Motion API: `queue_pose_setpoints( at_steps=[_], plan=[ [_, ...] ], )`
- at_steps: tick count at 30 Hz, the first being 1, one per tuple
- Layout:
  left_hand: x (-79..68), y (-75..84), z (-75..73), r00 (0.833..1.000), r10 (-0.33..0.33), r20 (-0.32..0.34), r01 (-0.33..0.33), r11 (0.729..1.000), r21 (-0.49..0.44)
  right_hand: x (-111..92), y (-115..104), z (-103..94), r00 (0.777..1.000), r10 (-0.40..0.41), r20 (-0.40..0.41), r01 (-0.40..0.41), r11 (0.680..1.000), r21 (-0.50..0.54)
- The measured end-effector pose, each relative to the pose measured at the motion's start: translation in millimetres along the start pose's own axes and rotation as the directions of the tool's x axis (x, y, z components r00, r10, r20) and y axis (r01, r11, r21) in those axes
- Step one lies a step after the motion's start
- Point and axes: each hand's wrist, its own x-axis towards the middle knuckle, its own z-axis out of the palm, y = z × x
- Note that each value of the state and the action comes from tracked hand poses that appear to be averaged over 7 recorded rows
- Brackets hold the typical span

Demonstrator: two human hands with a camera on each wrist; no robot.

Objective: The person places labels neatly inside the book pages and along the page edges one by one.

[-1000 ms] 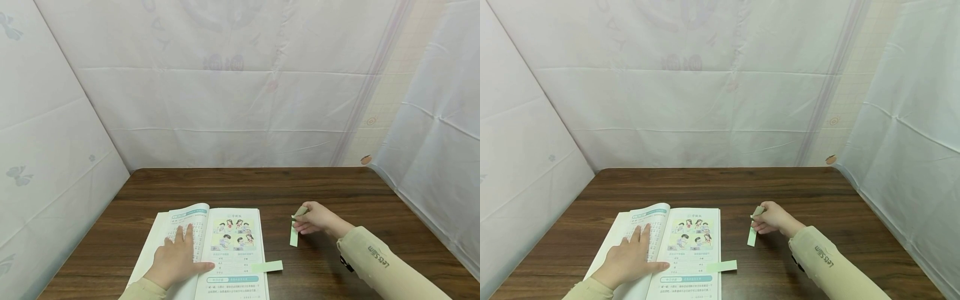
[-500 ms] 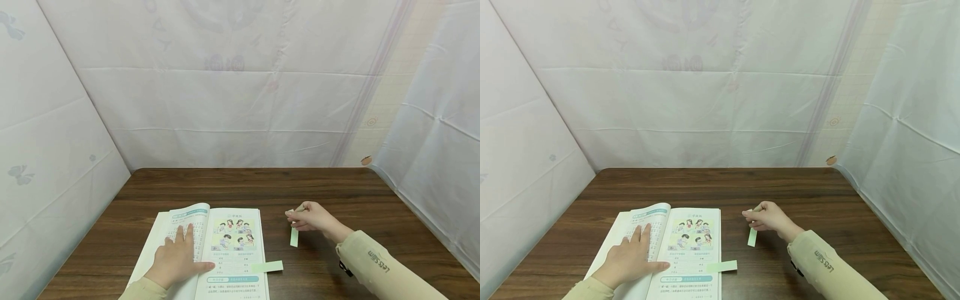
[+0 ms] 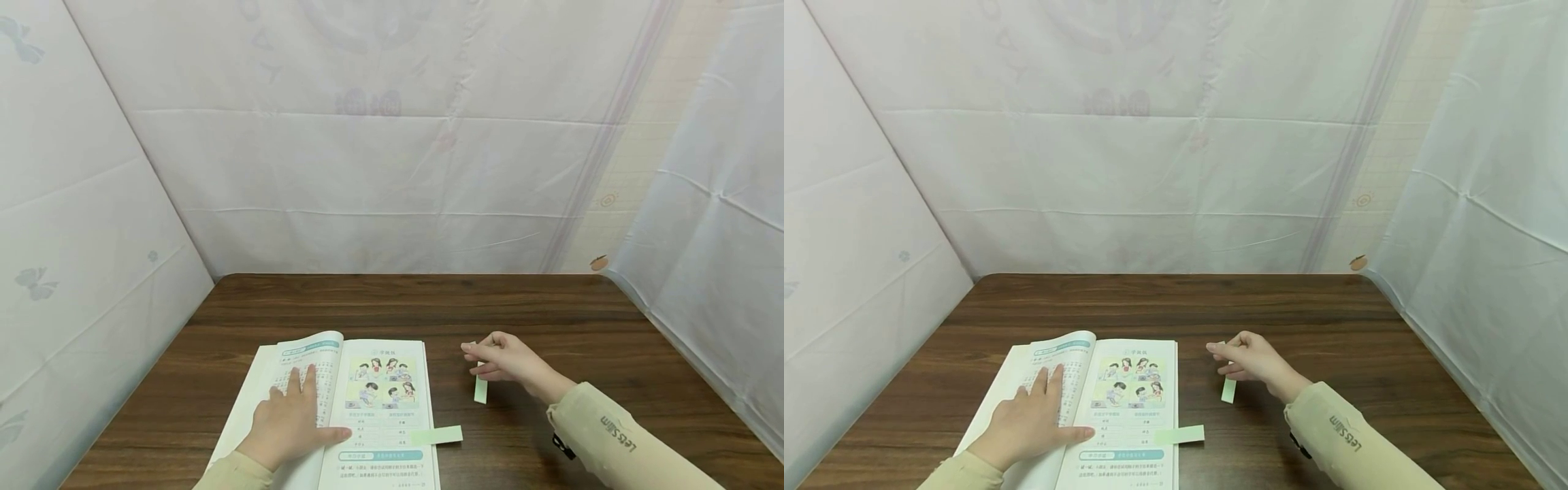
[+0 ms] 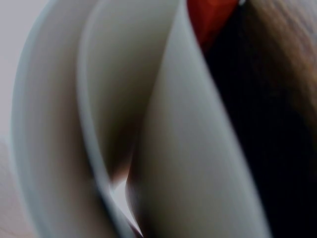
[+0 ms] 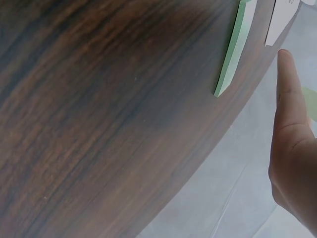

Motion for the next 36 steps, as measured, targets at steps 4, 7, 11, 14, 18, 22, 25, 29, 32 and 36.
queue_pose_setpoints(
  at_steps=[4,7,11,14,18,22,25,29,32,36],
  plan=[
    [0.0,-0.1,0.3,1.0,-0.005,0.008,0.005,1.0,-0.002,-1.5,0.0,2.5,1.0,0.003,0.021,-0.002,1.0,-0.013],
    [0.1,0.0,0.4,1.0,-0.008,0.011,0.008,1.0,-0.006,-2.6,-0.4,4.5,0.999,0.008,0.031,-0.007,1.0,-0.027],
    [0.3,0.2,0.1,1.0,-0.01,0.011,0.01,1.0,-0.009,-3.1,-0.7,7.9,0.999,0.013,0.038,-0.012,1.0,-0.028],
    [0.3,0.2,0.0,1.0,-0.011,0.01,0.011,1.0,-0.006,-2.8,-0.4,10.1,0.999,0.013,0.031,-0.012,1.0,-0.024],
    [0.1,-0.3,0.5,1.0,-0.014,0.009,0.014,1.0,-0.005,-2.1,1.1,11.8,1.0,0.012,0.024,-0.012,1.0,-0.02],
    [0.1,-0.7,1.0,1.0,-0.013,0.008,0.013,1.0,-0.004,-1.5,2.9,12.4,1.0,0.013,0.024,-0.012,1.0,-0.018],
    [0.3,-0.9,1.3,1.0,-0.01,0.005,0.01,1.0,0.0,-2.0,3.2,12.6,0.999,0.013,0.033,-0.012,1.0,-0.015],
    [0.5,-0.9,1.4,1.0,-0.009,0.004,0.009,1.0,0.003,-3.4,3.0,12.8,0.997,-0.005,0.073,0.006,1.0,-0.007],
    [0.6,-0.6,1.2,1.0,-0.011,0.006,0.011,1.0,0.0,-4.0,3.4,13.6,0.995,-0.02,0.098,0.02,1.0,0.002],
    [0.4,-0.1,0.8,1.0,-0.007,0.001,0.007,1.0,-0.002,-4.3,3.7,15.9,0.994,-0.025,0.105,0.023,1.0,0.018]
  ],
)
